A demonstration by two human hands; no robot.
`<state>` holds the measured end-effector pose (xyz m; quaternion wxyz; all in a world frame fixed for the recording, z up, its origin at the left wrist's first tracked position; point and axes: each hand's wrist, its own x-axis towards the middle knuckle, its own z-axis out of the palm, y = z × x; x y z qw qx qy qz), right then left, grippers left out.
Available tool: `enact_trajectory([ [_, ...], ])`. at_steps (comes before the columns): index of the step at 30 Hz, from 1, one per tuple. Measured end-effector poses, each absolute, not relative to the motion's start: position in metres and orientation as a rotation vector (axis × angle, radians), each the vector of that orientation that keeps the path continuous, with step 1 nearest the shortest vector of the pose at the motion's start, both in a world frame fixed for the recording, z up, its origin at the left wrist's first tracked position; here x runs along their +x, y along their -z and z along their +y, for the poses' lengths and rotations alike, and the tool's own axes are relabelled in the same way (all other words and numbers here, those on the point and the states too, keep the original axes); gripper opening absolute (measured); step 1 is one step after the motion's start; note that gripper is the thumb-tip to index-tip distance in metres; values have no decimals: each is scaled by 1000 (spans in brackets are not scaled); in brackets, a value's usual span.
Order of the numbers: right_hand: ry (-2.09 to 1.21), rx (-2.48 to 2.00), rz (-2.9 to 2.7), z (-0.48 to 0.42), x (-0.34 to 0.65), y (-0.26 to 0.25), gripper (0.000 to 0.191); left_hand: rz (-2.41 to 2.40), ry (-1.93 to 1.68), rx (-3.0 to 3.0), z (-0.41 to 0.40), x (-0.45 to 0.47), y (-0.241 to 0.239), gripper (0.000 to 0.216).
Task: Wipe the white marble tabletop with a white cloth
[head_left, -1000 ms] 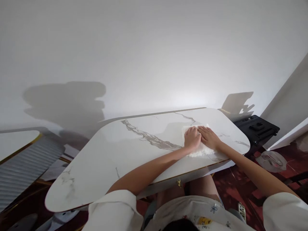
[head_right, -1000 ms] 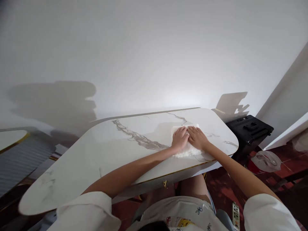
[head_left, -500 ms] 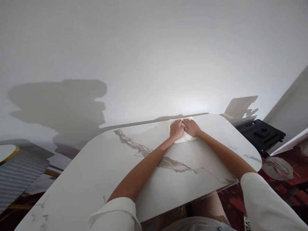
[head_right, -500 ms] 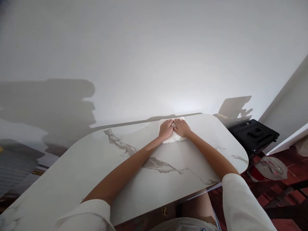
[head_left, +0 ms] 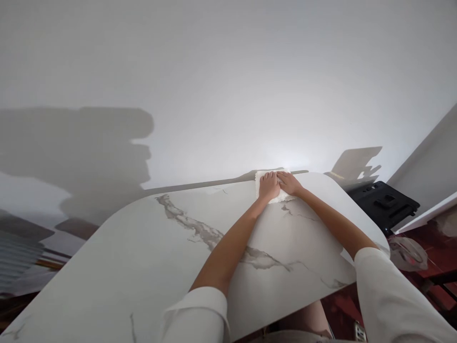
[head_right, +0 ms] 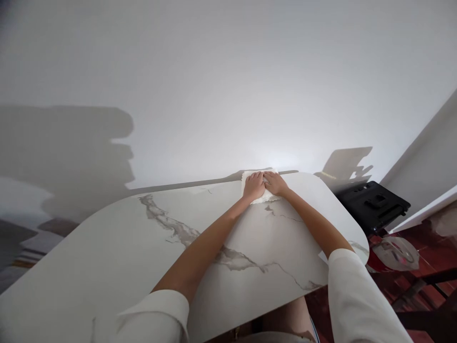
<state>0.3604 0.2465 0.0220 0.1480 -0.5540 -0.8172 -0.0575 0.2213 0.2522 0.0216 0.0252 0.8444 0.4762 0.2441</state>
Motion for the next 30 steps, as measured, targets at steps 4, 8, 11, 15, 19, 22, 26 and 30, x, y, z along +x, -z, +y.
enact_trajectory([
  [4,224,-1634,-2315,222,366,-19,50,1401,-747,2649,231,227,-20,43],
  [8,227,-1656,-2325,182,355,-19,50,1391,-697,2644,198,218,-19,46],
  [11,203,-1709,-2337,145,340,-18,52,1378,-636,2611,168,201,-19,49],
  [15,183,-1677,-2366,91,315,-14,52,1338,-497,2612,123,169,-16,54],
  [19,165,-1581,-2379,35,293,-8,53,1333,-507,2669,72,142,-9,59],
  [22,136,-1549,-2373,0,290,-8,54,1289,-513,2646,37,135,-4,60],
  [26,52,-1516,-2421,-34,312,-14,55,1249,-520,2488,3,149,-3,63],
  [30,123,-1555,-2451,-47,353,-18,53,1240,-528,2310,-8,185,-10,65],
])
